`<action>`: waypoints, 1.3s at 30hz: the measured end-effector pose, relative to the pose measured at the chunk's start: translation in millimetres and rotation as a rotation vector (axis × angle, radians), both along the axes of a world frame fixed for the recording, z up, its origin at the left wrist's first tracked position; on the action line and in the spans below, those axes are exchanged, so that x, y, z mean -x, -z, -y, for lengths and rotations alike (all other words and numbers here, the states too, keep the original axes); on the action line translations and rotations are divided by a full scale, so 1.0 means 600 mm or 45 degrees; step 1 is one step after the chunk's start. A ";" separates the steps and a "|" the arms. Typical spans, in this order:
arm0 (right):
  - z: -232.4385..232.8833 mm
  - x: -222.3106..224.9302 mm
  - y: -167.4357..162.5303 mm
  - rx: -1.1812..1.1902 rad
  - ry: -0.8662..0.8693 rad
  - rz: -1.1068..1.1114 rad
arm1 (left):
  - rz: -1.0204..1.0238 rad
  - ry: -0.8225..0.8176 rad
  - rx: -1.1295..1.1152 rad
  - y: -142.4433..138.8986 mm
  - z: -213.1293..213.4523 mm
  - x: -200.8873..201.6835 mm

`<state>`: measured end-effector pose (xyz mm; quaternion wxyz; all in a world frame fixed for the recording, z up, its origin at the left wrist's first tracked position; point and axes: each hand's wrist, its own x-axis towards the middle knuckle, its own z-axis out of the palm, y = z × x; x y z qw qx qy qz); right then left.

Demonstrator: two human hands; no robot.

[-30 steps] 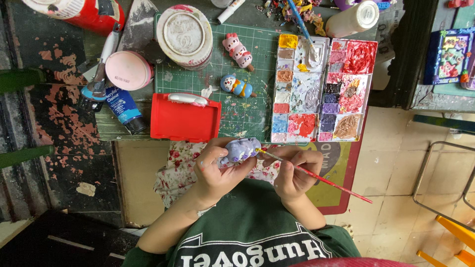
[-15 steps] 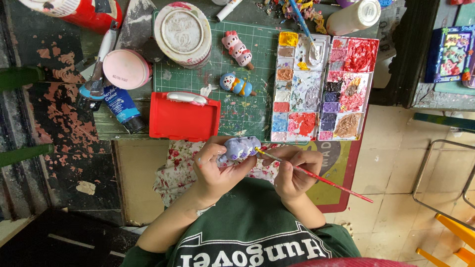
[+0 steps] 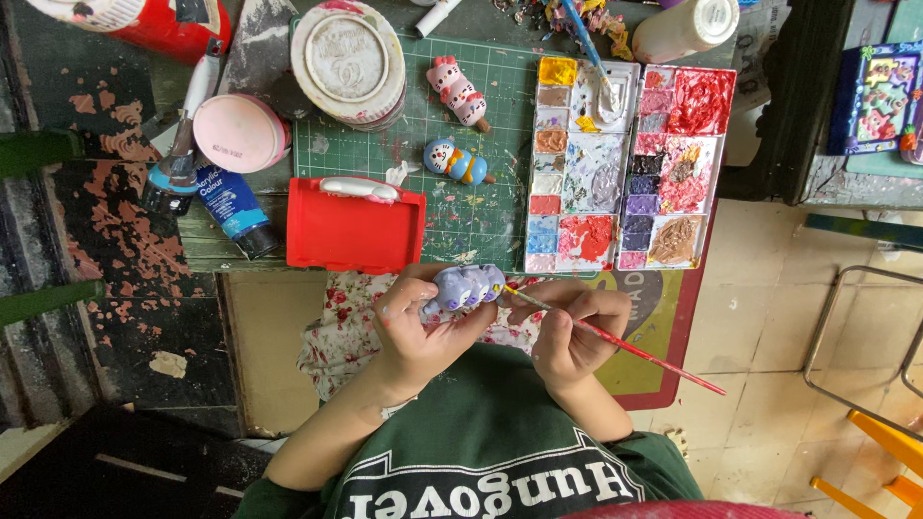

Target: The person sits at a work table painting small plaster figurines with paintbrushes. They dip the brush into paint palettes and paint containers, apply paint to the figurines, turn the figurines to reach different sides, and paint a white figurine held in a red holder.

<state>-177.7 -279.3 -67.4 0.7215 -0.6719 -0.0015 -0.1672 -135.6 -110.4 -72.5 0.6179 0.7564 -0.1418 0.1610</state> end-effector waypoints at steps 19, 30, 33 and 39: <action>-0.006 -0.005 -0.006 -0.035 0.001 0.041 | -0.004 -0.001 0.016 0.011 0.002 0.003; -0.001 0.001 0.002 0.056 -0.033 0.082 | -0.192 0.064 0.263 0.024 0.008 0.024; -0.002 0.002 0.003 0.096 -0.017 0.059 | -0.187 0.065 0.265 0.026 0.007 0.024; -0.001 -0.003 -0.002 0.088 -0.055 0.034 | -0.186 0.052 0.259 0.026 0.009 0.023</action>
